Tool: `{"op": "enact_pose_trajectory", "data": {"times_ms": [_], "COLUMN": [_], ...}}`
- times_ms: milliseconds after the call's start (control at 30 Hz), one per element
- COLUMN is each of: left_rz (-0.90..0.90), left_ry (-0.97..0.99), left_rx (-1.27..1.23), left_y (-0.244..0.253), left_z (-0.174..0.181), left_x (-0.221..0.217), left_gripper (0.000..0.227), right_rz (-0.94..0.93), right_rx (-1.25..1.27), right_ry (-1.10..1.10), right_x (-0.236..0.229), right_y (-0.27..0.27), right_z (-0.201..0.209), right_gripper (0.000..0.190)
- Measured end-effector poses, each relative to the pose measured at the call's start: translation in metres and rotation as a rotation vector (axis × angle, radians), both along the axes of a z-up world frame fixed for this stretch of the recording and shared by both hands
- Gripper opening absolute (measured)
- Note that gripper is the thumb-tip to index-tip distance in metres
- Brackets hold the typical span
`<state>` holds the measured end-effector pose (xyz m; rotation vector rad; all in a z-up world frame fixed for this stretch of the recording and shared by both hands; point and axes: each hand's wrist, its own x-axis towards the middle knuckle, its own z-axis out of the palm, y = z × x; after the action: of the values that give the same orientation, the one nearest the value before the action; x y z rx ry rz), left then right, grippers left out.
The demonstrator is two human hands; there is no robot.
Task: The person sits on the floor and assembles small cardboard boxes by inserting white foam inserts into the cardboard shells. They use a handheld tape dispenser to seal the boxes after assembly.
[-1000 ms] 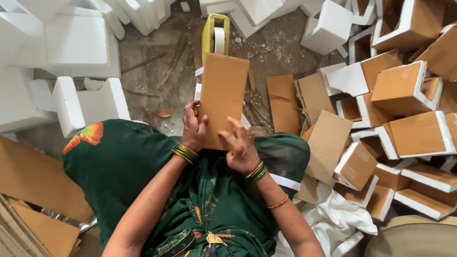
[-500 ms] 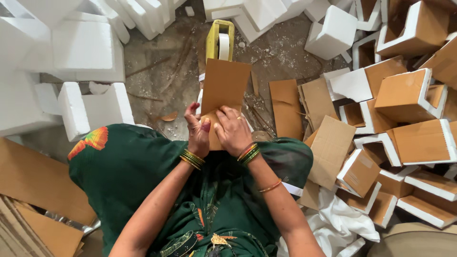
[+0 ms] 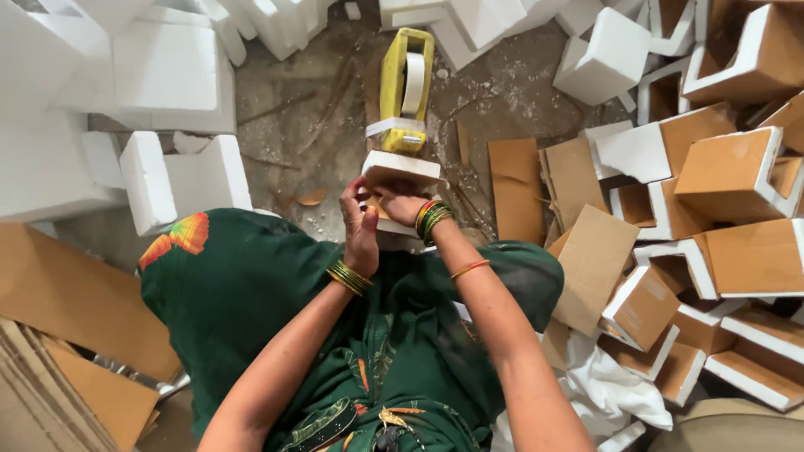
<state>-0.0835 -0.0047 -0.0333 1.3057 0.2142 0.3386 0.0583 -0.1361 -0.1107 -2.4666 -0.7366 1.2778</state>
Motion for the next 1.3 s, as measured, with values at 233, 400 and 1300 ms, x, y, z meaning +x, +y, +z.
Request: {"op": "enact_pose_trajectory", "data": {"times_ms": [233,400,1300], "left_rz": [0.027,-0.009,-0.506], "left_ry": [0.364,0.275,0.623], "left_rx": [0.192,0.491,0.702], "left_y": [0.046,0.038,0.048], "left_z": [-0.071,-0.077,-0.129], "left_x": [0.063,0.101,0.121], "left_gripper": [0.044,0.062,0.144], "right_rz": [0.196,0.083,-1.059], "right_rx": [0.084,0.144,0.447], "right_ry": [-0.233,-0.130,-0.485], "right_x": [0.008,0.004,-0.018], "right_y": [-0.011,-0.010,-0.050], "right_z": [-0.078,-0.046,0.027], "right_gripper": [0.053,0.042,0.039]}}
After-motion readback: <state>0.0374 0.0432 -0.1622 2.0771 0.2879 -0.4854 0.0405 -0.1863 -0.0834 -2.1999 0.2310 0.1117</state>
